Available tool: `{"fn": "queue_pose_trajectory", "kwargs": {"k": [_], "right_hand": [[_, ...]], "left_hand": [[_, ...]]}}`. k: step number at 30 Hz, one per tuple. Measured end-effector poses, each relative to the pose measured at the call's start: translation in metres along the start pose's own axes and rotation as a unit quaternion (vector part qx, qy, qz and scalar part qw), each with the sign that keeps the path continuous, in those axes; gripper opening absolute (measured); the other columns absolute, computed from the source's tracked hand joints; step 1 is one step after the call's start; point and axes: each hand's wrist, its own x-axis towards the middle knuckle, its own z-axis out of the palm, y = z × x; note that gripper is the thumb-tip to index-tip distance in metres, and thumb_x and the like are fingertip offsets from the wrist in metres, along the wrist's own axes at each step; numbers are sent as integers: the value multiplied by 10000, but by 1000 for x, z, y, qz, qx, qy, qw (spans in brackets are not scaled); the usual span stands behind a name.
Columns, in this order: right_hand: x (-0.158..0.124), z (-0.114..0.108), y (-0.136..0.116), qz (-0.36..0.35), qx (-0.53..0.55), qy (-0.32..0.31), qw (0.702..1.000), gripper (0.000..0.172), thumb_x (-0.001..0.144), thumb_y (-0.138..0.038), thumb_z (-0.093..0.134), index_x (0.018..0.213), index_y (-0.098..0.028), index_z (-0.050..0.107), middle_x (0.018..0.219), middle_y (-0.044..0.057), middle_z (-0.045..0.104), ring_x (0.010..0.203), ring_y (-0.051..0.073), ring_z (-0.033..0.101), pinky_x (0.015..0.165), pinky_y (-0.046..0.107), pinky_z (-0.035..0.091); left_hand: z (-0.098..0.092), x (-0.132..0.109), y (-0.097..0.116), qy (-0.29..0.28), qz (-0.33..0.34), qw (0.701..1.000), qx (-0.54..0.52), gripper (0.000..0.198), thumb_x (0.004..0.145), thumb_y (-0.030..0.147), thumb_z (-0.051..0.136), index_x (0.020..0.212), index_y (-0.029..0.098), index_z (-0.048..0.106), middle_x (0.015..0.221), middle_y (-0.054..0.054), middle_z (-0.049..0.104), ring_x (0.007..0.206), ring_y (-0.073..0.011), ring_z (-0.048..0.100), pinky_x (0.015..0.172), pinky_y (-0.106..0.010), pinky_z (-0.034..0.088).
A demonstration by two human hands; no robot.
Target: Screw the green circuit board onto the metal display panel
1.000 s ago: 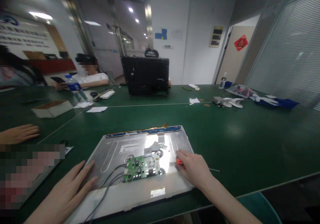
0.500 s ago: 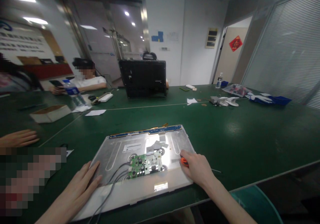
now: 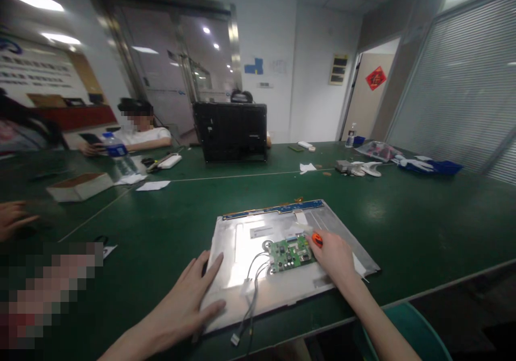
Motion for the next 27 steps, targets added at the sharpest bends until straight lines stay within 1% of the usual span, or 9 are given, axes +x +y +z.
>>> {"fn": "queue_pose_trajectory", "kwargs": {"k": [2, 5, 7, 10, 13, 15, 19, 22, 27], "right_hand": [[6, 3, 4, 9, 1, 11, 1000, 385, 996, -448, 495, 1209, -242, 741, 1039, 116, 794, 963, 287, 749, 739, 311, 521], [12, 6, 13, 18, -1, 16, 1000, 364, 987, -457, 507, 1135, -255, 772, 970, 109, 799, 911, 290, 752, 691, 308, 506], [16, 7, 21, 19, -4, 16, 1000, 351, 984, -455, 513, 1050, -253, 792, 943, 106, 797, 883, 290, 750, 663, 302, 489], [23, 8, 35, 12, -10, 14, 1000, 331, 982, -419, 515, 973, -242, 795, 905, 102, 794, 852, 289, 743, 651, 301, 469], [30, 8, 48, -3, -15, 12, 1000, 266, 959, -310, 531, 959, -242, 788, 900, 89, 794, 850, 275, 739, 658, 291, 462], [35, 8, 57, -14, -17, 11, 1000, 255, 946, -278, 532, 959, -243, 785, 907, 86, 794, 852, 268, 738, 663, 286, 464], [42, 7, 75, -32, -27, 9, 999, 242, 926, -270, 533, 892, -231, 770, 911, 89, 792, 844, 264, 734, 662, 284, 462], [48, 5, 90, -38, -41, 8, 998, 238, 919, -272, 526, 902, -241, 761, 929, 81, 792, 860, 261, 732, 680, 284, 465], [68, 3, 113, -8, -89, 7, 996, 238, 912, -295, 526, 861, -224, 748, 886, 107, 781, 850, 284, 729, 650, 297, 460]], "left_hand": [[-6, 6, 20, -16, 20, 1000, -13, 1005, 873, 778, 447, 1612, 132, 230, 1654, -245, 211, 1524, -471, 152, 1193, -671, 232], [-17, 14, 45, -44, 28, 998, -24, 1008, 880, 747, 462, 1602, 80, 240, 1645, -272, 202, 1523, -478, 133, 1202, -654, 222], [-23, 20, 57, -61, 17, 998, -21, 994, 890, 691, 487, 1593, 34, 236, 1638, -297, 191, 1522, -481, 119, 1216, -628, 203], [-26, 29, 68, -72, 19, 997, -15, 1001, 898, 675, 480, 1585, -4, 219, 1624, -340, 169, 1518, -490, 115, 1218, -615, 194], [-23, 37, 75, -69, 31, 997, -18, 999, 902, 677, 466, 1584, -8, 218, 1620, -344, 176, 1516, -492, 113, 1218, -618, 185], [-21, 43, 79, -65, 38, 997, -18, 990, 904, 668, 461, 1586, -5, 213, 1625, -335, 180, 1519, -486, 109, 1221, -610, 184], [-17, 54, 90, -49, 52, 997, -13, 984, 898, 665, 465, 1581, -8, 241, 1623, -323, 223, 1518, -484, 128, 1233, -594, 157], [-14, 64, 101, -38, 59, 997, -19, 980, 897, 680, 456, 1585, 13, 249, 1629, -309, 225, 1517, -485, 136, 1232, -603, 149], [-4, 86, 118, -21, 69, 997, -34, 998, 891, 691, 461, 1574, -10, 266, 1628, -314, 222, 1527, -464, 132, 1246, -566, 141]]}}
